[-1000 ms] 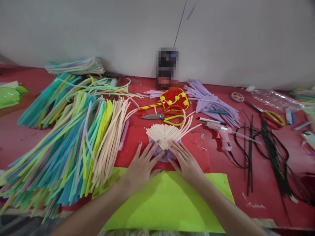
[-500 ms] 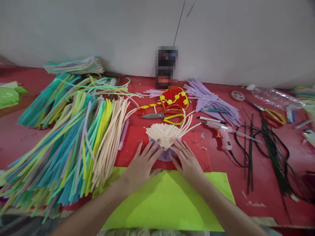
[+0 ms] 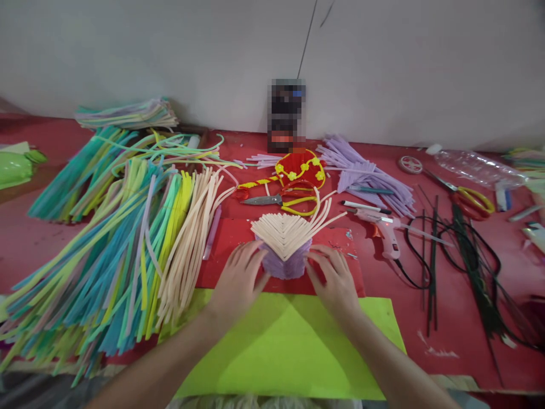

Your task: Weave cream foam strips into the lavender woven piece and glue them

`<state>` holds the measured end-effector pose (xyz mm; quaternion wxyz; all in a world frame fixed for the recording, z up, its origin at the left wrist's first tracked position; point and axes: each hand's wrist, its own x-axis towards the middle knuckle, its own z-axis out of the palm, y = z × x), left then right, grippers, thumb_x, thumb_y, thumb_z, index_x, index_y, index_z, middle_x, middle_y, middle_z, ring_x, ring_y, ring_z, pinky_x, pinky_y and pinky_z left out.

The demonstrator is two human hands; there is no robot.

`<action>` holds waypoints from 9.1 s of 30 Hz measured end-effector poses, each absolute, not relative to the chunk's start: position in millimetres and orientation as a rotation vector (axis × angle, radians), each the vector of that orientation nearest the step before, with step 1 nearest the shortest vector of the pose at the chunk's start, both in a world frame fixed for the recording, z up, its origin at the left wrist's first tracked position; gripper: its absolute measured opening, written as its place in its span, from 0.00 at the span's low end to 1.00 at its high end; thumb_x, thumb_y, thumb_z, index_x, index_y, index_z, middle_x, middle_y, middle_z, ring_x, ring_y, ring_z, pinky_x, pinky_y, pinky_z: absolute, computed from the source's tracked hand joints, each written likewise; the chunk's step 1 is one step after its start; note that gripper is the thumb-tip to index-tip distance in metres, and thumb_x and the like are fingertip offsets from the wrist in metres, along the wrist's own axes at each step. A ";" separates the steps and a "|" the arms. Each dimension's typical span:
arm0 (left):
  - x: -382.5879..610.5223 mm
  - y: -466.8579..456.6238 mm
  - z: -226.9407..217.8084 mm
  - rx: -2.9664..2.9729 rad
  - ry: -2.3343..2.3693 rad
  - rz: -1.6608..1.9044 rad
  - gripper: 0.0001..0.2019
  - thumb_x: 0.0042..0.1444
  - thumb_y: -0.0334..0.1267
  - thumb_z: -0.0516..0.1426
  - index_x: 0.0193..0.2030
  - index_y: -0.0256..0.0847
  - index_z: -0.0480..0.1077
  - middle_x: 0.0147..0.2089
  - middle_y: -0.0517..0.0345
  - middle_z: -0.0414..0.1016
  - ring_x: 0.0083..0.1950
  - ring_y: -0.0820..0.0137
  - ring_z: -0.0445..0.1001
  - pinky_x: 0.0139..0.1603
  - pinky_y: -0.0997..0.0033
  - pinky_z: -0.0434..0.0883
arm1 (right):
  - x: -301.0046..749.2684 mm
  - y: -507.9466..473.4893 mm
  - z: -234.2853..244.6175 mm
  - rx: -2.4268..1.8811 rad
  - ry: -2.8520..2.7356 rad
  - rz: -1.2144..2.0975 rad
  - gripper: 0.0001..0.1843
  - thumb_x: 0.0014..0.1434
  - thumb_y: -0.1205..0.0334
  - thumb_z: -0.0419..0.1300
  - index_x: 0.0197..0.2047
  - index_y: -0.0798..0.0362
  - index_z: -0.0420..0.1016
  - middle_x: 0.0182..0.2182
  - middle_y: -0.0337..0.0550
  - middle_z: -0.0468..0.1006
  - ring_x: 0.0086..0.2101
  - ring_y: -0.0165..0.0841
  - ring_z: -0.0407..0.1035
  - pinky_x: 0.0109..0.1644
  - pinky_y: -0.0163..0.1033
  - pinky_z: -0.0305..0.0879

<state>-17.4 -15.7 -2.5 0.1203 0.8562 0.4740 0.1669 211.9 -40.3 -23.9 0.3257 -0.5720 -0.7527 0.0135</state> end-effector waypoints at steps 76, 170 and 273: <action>23.1 27.9 9.2 0.930 0.968 1.081 0.15 0.45 0.48 0.64 0.28 0.39 0.67 0.24 0.62 0.74 0.26 0.72 0.74 0.31 0.72 0.73 | 216.1 8.1 16.3 -1.373 -1.299 -0.011 0.19 0.59 0.59 0.61 0.54 0.47 0.69 0.56 0.50 0.70 0.47 0.37 0.73 0.46 0.45 0.73; 9.3 1.3 12.5 1.627 1.299 1.382 0.13 0.66 0.41 0.47 0.52 0.40 0.65 0.52 0.47 0.71 0.54 0.64 0.71 0.52 0.62 0.70 | 187.2 -8.4 12.8 -1.306 -0.489 1.097 0.17 0.46 0.51 0.69 0.27 0.55 0.72 0.32 0.43 0.81 0.17 0.21 0.60 0.15 0.29 0.53; 4.3 -30.4 -15.2 2.617 1.398 0.236 0.29 0.61 0.46 0.54 0.65 0.32 0.56 0.69 0.34 0.54 0.69 0.49 0.54 0.65 0.45 0.58 | 199.1 -1.9 -17.3 -1.905 -1.671 0.208 0.18 0.65 0.46 0.49 0.36 0.50 0.72 0.37 0.47 0.75 0.40 0.40 0.69 0.39 0.42 0.63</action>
